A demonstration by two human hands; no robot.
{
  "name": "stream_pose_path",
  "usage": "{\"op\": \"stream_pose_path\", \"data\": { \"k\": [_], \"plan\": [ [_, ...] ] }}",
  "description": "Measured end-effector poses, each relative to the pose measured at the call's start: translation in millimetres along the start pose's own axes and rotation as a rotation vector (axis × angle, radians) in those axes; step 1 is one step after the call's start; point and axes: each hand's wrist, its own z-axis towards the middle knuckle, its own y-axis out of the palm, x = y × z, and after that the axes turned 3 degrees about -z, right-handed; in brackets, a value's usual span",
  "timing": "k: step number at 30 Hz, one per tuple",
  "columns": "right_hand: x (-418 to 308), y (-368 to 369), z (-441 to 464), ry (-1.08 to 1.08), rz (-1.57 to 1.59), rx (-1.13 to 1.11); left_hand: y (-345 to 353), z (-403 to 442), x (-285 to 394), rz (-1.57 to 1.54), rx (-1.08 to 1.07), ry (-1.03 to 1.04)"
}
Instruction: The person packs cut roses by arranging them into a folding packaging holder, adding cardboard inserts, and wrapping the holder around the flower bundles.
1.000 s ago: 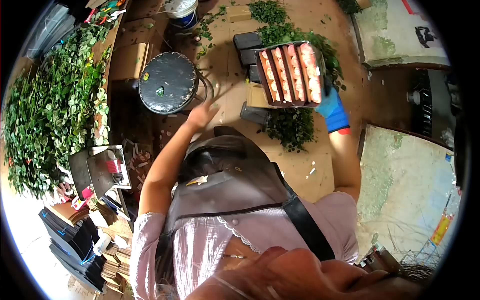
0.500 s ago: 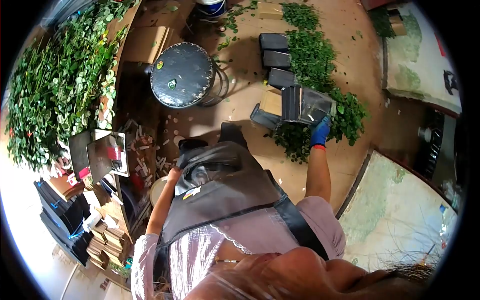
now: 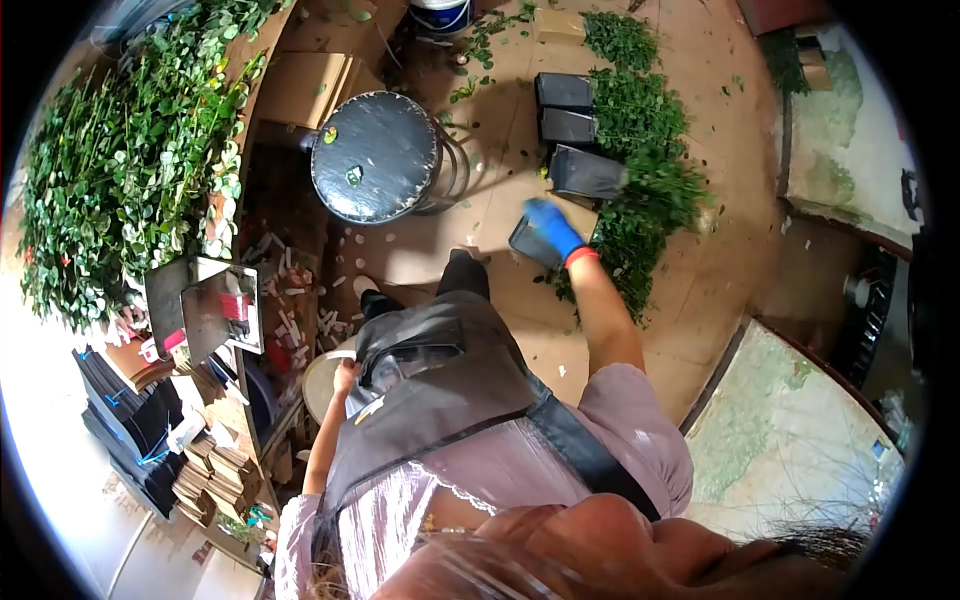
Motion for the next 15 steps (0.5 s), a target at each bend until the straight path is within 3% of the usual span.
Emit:
{"op": "stream_pose_path", "data": {
  "k": [1, 3, 6, 9, 10, 13, 15],
  "plan": [
    [-62, -28, 12, 0.257, 0.633, -0.059, 22, 15, -29, 0.025, 0.009, -0.052],
    [-104, -33, 39, -0.416, 0.247, -0.198, 32, 14, -36, 0.015, 0.069, -0.011],
    [-152, -89, 71, -0.171, 0.106, -0.554, 37, 0, -38, -0.138, 0.094, -0.073],
    [-185, -129, 114, -0.071, -0.119, -0.403, 52, -4, -53, -0.255, 0.122, -0.107],
    [-201, -158, 121, -0.172, -0.013, -0.265, 53, -9, -49, -0.302, 0.151, -0.125],
    [-261, -213, 151, -0.368, 0.139, -0.265, 59, -17, -31, -0.532, 0.299, -0.205],
    [-314, -221, 162, -0.583, 0.359, -0.018, 60, -15, -12, -0.73, 0.453, -0.275]
  ]
}}
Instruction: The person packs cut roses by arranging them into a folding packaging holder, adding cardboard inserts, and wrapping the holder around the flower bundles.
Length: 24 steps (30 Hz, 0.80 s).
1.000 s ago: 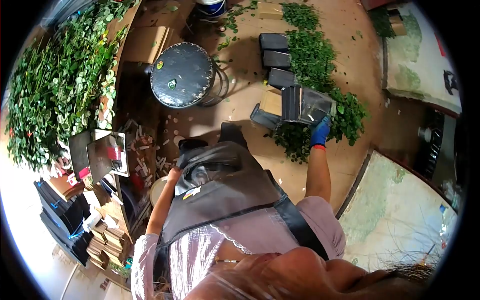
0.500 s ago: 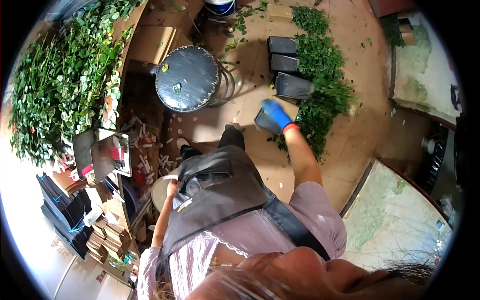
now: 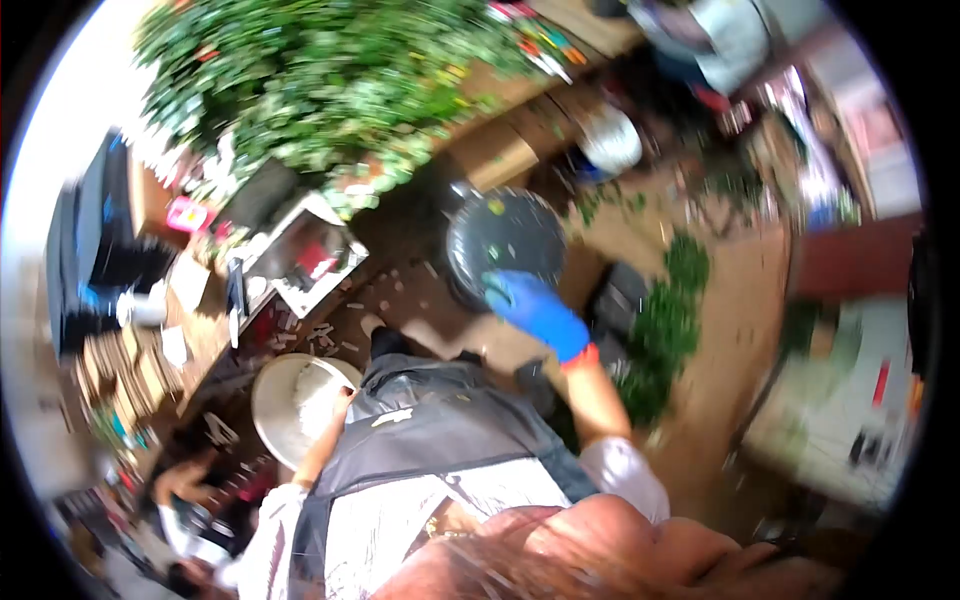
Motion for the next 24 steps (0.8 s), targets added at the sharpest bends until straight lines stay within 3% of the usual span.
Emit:
{"op": "stream_pose_path", "data": {
  "k": [2, 3, 4, 7, 10, 14, 15, 16, 18, 22, 24],
  "plan": [
    [-80, -11, 52, -0.003, 0.1, -0.106, -6, -7, 36, -0.089, 0.18, -0.062],
    [-105, 1, 78, -0.124, 0.12, -0.069, -27, -6, 67, 0.032, 0.225, -0.121],
    [-131, 13, 100, -0.222, 0.147, -0.031, -34, 5, 66, -0.058, 0.458, -0.097],
    [-185, 54, 179, -0.407, 0.16, 0.077, -90, 34, 101, -0.628, 0.768, -0.051],
    [-208, 104, 251, -0.407, 0.078, 0.122, -161, 53, 138, -0.825, 0.752, 0.088],
    [-197, 199, 302, -0.364, 0.031, -0.057, -237, 43, 223, -0.742, 0.714, 0.413],
    [-193, 217, 306, -0.26, -0.325, -0.182, -250, 39, 245, -0.698, 0.723, 0.504],
    [-198, 219, 306, -0.239, -0.36, -0.167, -261, 34, 265, -0.656, 0.731, 0.596],
    [-202, 216, 307, -0.391, -0.207, 0.042, -276, 33, 294, -0.519, 0.712, 0.774],
    [-187, 217, 310, -0.269, -0.124, -0.22, -278, 36, 350, -0.287, 0.605, 1.028],
    [-167, 201, 320, -0.205, 0.187, -0.476, -262, 49, 367, -0.141, 0.535, 1.047]
  ]
}}
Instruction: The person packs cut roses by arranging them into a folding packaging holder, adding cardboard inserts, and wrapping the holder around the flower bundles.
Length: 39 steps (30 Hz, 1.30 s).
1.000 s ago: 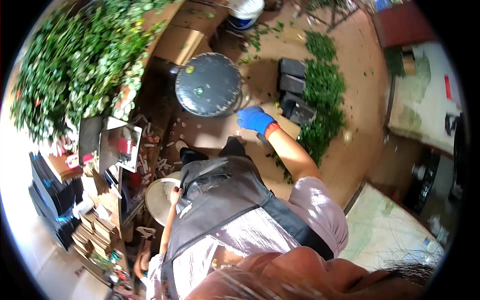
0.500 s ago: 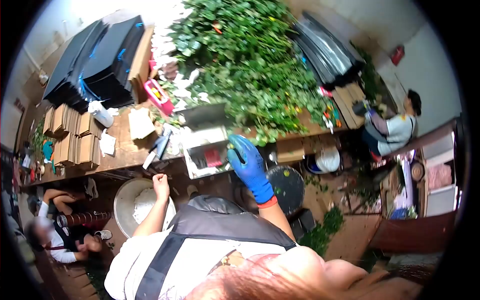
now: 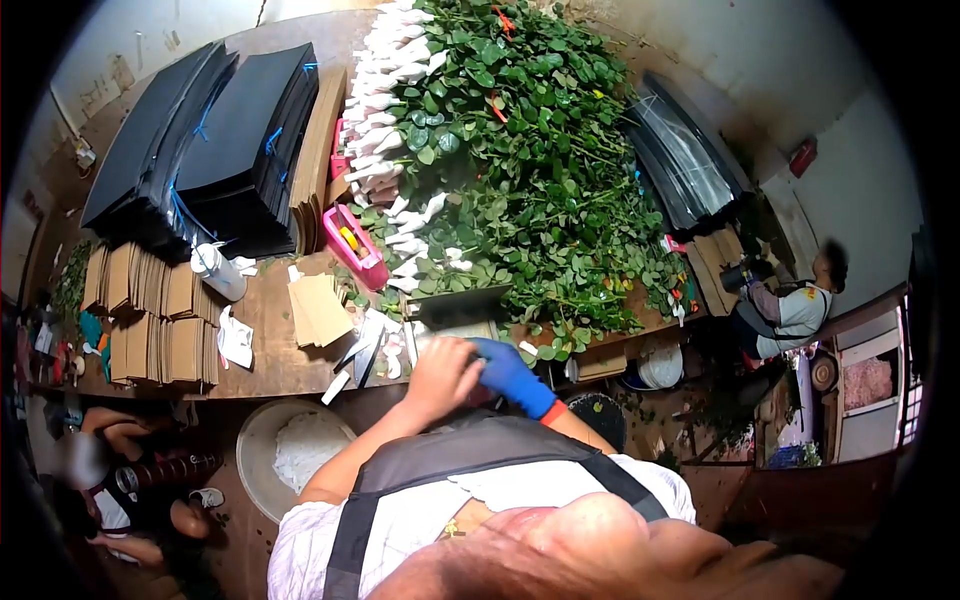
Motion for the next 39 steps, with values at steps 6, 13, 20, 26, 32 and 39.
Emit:
{"op": "stream_pose_path", "data": {
  "k": [6, 13, 20, 26, 32, 39],
  "plan": [
    [52, -115, 4, 0.07, -0.499, 0.424, 27, 15, 1, 0.276, -0.608, -0.478],
    [163, -135, 5, 0.28, -1.007, 0.103, 38, 4, -2, 0.341, -0.301, -0.382],
    [165, -205, 176, -0.029, -1.074, 0.29, 48, 4, -1, 0.47, -0.131, -0.374],
    [147, -223, 253, 0.049, -1.343, -0.175, 50, 11, 4, 0.533, -0.149, -0.463],
    [201, -172, 209, -0.11, -0.97, 0.248, 54, 10, 5, 0.512, -0.11, -0.472],
    [211, -132, 46, -0.005, -0.724, 0.143, 54, 14, 5, 0.519, -0.17, -0.449]
  ]
}}
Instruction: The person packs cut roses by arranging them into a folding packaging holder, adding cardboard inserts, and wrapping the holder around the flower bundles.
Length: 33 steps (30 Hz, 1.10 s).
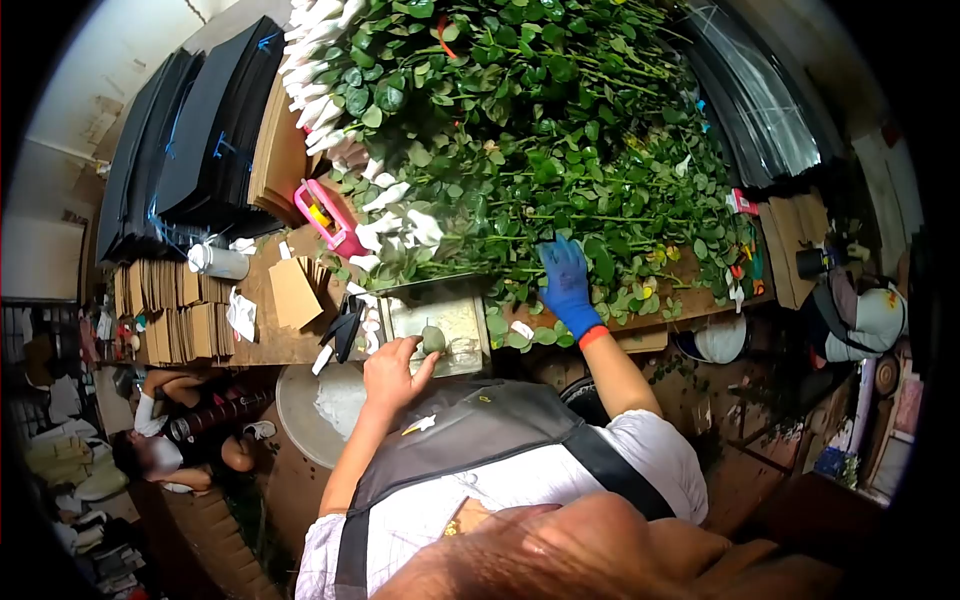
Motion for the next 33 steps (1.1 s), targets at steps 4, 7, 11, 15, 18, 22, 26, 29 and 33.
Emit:
{"op": "stream_pose_path", "data": {
  "k": [4, 7, 11, 15, 18, 22, 26, 29, 33],
  "plan": [
    [2, -43, 11, -0.041, -0.105, -0.208, -1, -1, -2, -0.035, -0.019, 0.005],
    [-2, -101, 59, 0.021, -0.002, -0.284, -1, -1, -1, -0.042, -0.014, 0.008],
    [-5, -73, 149, -0.183, -0.052, 0.091, -1, 0, -1, -0.038, 0.008, 0.015],
    [-5, -28, 244, -0.362, -0.205, -0.052, -2, 0, -1, -0.028, -0.007, 0.006],
    [-9, -1, 271, -0.157, -0.2, -0.375, -1, -1, -1, -0.046, -0.005, -0.021],
    [-22, 21, 264, -0.096, -0.374, -0.385, 0, 0, -1, -0.059, -0.008, -0.05],
    [-12, 16, 236, -0.178, -0.289, -0.523, -1, -1, -2, -0.081, -0.009, -0.039],
    [-17, -20, 201, -0.156, -0.173, -0.49, 0, 2, -6, -0.08, -0.003, -0.005],
    [-25, -54, 127, -0.159, 0.2, -0.403, -2, 2, -3, -0.091, 0.013, 0.015]
  ]
}}
